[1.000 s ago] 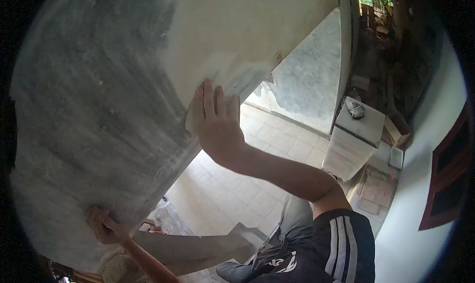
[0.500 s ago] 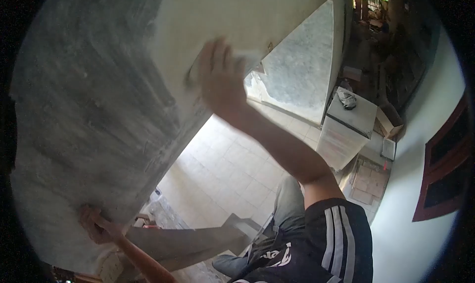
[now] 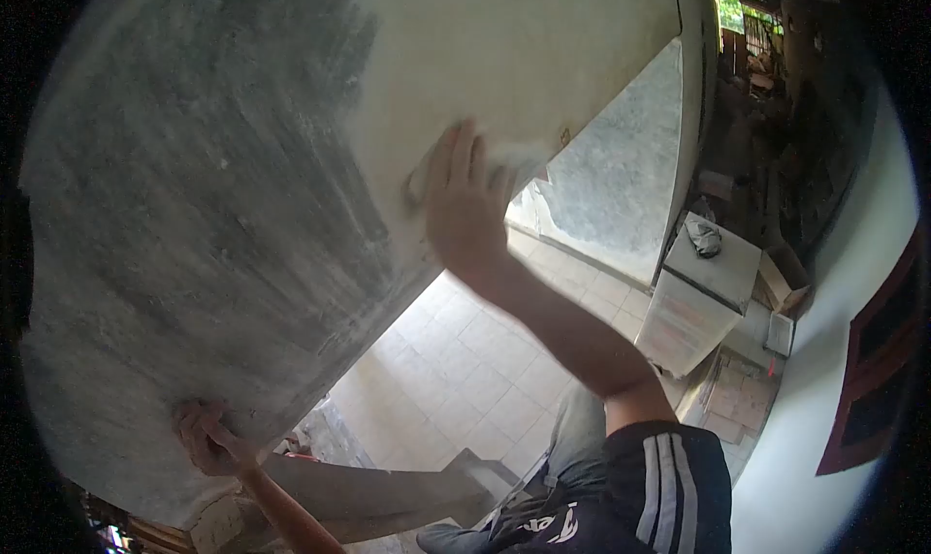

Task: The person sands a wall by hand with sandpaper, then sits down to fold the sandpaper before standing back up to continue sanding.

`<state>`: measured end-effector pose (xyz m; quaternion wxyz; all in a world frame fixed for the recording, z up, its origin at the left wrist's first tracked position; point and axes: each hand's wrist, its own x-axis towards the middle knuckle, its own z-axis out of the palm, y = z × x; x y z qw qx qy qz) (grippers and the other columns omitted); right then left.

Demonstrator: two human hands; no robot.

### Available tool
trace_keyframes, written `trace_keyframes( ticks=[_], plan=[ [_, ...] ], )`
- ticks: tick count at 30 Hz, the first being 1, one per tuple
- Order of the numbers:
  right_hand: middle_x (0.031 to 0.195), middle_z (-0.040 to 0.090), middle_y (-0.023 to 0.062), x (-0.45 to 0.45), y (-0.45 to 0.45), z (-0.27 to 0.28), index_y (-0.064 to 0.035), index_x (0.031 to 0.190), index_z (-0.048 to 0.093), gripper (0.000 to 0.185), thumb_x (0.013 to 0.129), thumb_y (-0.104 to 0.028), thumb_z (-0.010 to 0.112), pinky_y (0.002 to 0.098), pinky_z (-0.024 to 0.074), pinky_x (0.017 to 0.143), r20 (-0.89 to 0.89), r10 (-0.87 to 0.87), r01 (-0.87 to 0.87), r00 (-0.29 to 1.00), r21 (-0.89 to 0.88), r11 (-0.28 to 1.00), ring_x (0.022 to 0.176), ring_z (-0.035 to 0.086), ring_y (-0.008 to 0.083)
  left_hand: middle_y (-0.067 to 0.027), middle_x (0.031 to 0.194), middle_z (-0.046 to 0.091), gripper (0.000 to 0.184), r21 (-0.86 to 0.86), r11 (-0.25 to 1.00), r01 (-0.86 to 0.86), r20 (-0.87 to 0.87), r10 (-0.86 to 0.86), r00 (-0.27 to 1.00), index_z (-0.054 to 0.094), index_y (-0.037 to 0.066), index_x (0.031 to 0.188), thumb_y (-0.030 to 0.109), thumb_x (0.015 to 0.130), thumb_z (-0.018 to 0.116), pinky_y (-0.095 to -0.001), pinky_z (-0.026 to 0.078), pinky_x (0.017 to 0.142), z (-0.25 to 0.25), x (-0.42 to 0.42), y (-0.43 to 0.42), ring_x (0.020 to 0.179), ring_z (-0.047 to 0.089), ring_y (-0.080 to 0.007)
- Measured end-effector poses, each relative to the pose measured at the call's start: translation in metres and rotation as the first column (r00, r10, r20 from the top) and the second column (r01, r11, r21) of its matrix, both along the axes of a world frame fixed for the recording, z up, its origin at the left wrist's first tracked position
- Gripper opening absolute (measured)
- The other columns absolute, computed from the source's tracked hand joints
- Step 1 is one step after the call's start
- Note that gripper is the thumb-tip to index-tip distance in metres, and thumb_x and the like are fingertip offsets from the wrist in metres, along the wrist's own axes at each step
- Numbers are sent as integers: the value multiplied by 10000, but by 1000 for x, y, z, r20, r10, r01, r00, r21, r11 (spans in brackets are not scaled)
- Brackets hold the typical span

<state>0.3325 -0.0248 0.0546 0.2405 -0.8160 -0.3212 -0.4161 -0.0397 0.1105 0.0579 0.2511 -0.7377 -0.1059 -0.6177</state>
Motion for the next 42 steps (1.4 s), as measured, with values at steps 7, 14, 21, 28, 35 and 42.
trace_keyframes(
  ticks=[7,14,21,28,35,42],
  plan=[
    [1390,273,441,-5,-11,-11,142,1371,307,599,822,10,508,534,440,938,35,250,-250,968,12,968,1255,440,495,-61,723,610,286,-10,1000,-5,3,5,1000,615,39,701,151,935,493,-438,474,760,0,0,1,832,594,-281],
    [1394,305,421,-45,5,-38,182,1343,329,575,846,-51,497,529,458,948,120,112,-101,986,-94,990,1257,433,507,-61,721,617,290,-13,1000,13,31,-12,999,621,44,697,148,936,495,-432,475,759,-2,1,7,830,601,-272],
    [1437,219,413,19,6,-17,182,1383,249,649,818,-14,502,539,474,939,-97,86,-76,992,96,992,1342,320,495,-64,715,616,304,1,1000,-19,16,19,1000,613,38,685,141,938,478,-430,479,760,-2,1,-1,813,602,-274],
    [1395,232,449,-6,-2,-31,213,1360,232,599,841,25,465,530,453,977,-11,156,-156,988,-92,983,1308,340,526,-79,724,622,300,-20,999,28,22,-27,999,610,27,686,131,936,480,-436,484,755,-4,-3,7,816,607,-274],
    [1386,254,454,7,9,-29,209,1366,224,616,836,24,477,500,437,1010,46,3,1,999,-89,996,1278,385,526,-85,704,621,304,6,1000,-16,63,16,998,611,14,686,120,936,473,-443,496,758,-2,3,3,797,619,-275],
    [1362,426,331,51,-1,-19,112,1361,371,650,806,-146,589,452,537,804,138,-209,223,968,-100,970,1140,545,399,-84,688,617,301,18,1000,-1,40,1,999,617,13,695,120,939,478,-445,498,738,0,2,-2,782,616,-286]
  ],
)
